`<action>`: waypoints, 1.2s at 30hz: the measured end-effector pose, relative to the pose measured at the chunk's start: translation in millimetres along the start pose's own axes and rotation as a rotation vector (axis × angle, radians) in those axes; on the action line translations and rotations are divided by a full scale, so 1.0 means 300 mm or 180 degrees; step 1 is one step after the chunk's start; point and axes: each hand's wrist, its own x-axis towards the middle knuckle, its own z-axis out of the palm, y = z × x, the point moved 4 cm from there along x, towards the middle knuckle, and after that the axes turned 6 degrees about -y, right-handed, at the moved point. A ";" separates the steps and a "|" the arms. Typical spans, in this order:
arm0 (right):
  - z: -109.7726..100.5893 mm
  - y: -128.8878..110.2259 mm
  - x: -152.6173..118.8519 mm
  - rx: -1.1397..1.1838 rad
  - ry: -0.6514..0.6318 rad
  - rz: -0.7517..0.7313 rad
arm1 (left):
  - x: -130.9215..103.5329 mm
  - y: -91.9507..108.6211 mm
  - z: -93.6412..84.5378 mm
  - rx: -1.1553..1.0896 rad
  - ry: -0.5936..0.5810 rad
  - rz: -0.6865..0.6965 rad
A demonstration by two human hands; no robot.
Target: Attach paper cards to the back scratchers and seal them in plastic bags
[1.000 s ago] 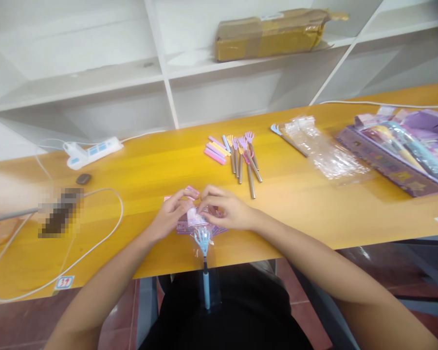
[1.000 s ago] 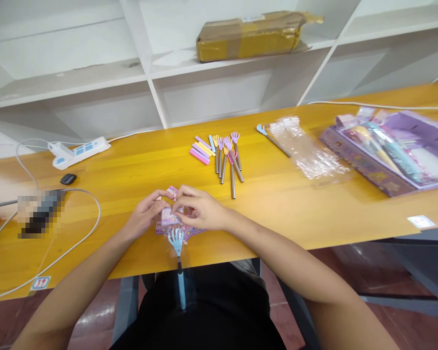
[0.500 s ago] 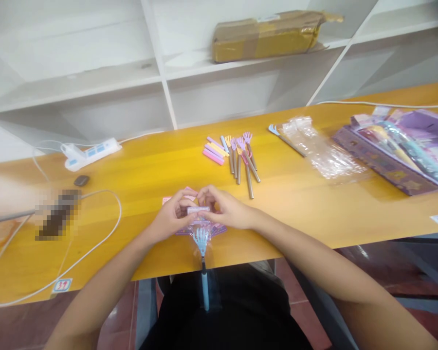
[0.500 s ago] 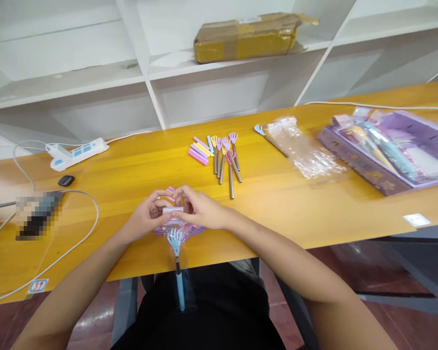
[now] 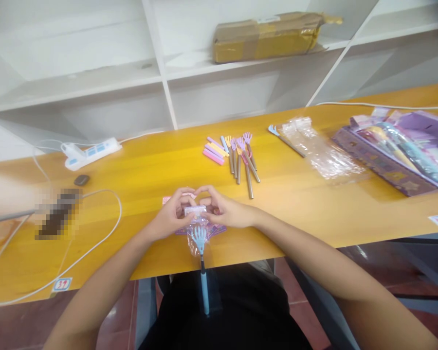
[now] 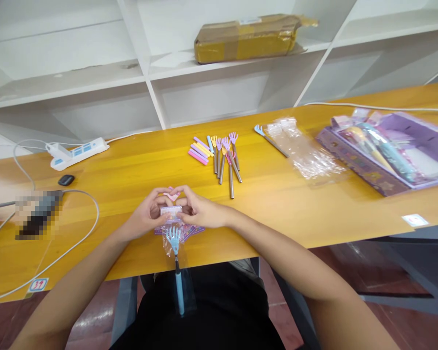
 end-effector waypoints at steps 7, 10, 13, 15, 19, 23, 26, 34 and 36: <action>0.001 -0.010 -0.001 0.0079 -0.0089 -0.0025 | 0.002 0.017 0.005 -0.0051 -0.0125 0.0055; 0.001 -0.017 -0.001 0.0083 -0.0111 -0.0003 | 0.002 0.030 0.009 -0.0064 -0.0218 0.0069; -0.002 -0.018 -0.002 0.0057 -0.0075 0.0012 | 0.002 0.035 0.010 -0.0039 -0.0209 0.0064; -0.004 -0.014 -0.003 0.0079 -0.0039 0.0011 | 0.001 0.029 0.010 -0.0023 -0.0212 0.0039; -0.003 0.004 0.000 0.0015 0.0060 0.0035 | 0.000 0.003 0.011 -0.0017 -0.0162 -0.0077; 0.004 0.015 0.004 -0.0073 0.0018 0.0142 | 0.000 -0.007 0.011 0.0044 -0.0084 -0.0137; 0.007 0.004 0.003 -0.0085 -0.0088 0.0096 | -0.001 0.004 0.006 0.0069 -0.0057 -0.0108; -0.008 -0.005 -0.001 -0.0140 -0.0006 0.0097 | -0.028 -0.023 0.008 0.0213 -0.0269 -0.0650; -0.010 0.002 0.001 0.0006 0.0052 0.0079 | -0.027 -0.022 0.015 0.0453 -0.0222 -0.0605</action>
